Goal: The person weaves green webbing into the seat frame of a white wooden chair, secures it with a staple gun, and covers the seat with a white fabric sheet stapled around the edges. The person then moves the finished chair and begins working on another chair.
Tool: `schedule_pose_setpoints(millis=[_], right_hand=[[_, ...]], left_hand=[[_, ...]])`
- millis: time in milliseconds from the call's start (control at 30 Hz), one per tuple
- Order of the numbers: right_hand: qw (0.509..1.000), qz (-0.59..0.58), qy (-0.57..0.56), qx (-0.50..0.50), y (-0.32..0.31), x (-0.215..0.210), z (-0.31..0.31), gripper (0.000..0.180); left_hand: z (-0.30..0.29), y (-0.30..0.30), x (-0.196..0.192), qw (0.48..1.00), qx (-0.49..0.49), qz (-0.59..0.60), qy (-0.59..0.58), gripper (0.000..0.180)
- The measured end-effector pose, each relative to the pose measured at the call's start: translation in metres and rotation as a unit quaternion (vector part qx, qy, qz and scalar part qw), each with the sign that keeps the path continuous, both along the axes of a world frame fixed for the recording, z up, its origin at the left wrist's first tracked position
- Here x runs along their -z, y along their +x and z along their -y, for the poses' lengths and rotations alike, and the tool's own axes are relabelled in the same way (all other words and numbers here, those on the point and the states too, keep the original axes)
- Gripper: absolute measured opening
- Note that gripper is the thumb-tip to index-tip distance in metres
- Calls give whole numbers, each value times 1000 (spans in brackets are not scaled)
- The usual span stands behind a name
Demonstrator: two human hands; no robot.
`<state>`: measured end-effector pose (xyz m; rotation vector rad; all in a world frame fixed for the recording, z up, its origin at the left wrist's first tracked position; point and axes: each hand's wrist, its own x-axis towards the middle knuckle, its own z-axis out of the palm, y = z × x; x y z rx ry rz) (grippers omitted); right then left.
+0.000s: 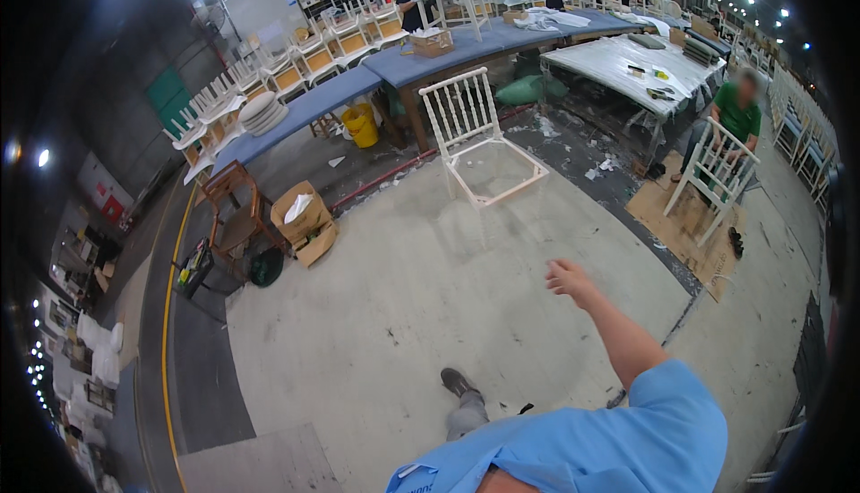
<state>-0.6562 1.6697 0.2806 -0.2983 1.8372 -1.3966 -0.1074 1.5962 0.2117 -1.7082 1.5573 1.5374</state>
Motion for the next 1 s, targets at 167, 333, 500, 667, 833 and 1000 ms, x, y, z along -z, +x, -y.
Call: schedule_pose_setpoints(millis=[167,333,500,667,833,1000], right_hand=[[982,174,-54,-39,9,17,169,41],[957,276,-63,57,-34,65,286,44],[952,197,-214,98,-213,52,437,36],[963,45,-233,125,-412,12,651,42],[969,-14,-97,228,-609,26,782,74],[945,98,-201,239,-692,21,936,94]], left_hand=[[160,-70,7,1000,9,-19,-13,44],[347,-129,-16,994,-76,-51,-56,43],[529,-235,-30,955,-229,-142,-122,44],[637,-342,-16,934,-306,-156,-101,43],[688,-424,-14,979,-198,-52,15,51],[703,-421,-43,964,-259,-41,-49,54]])
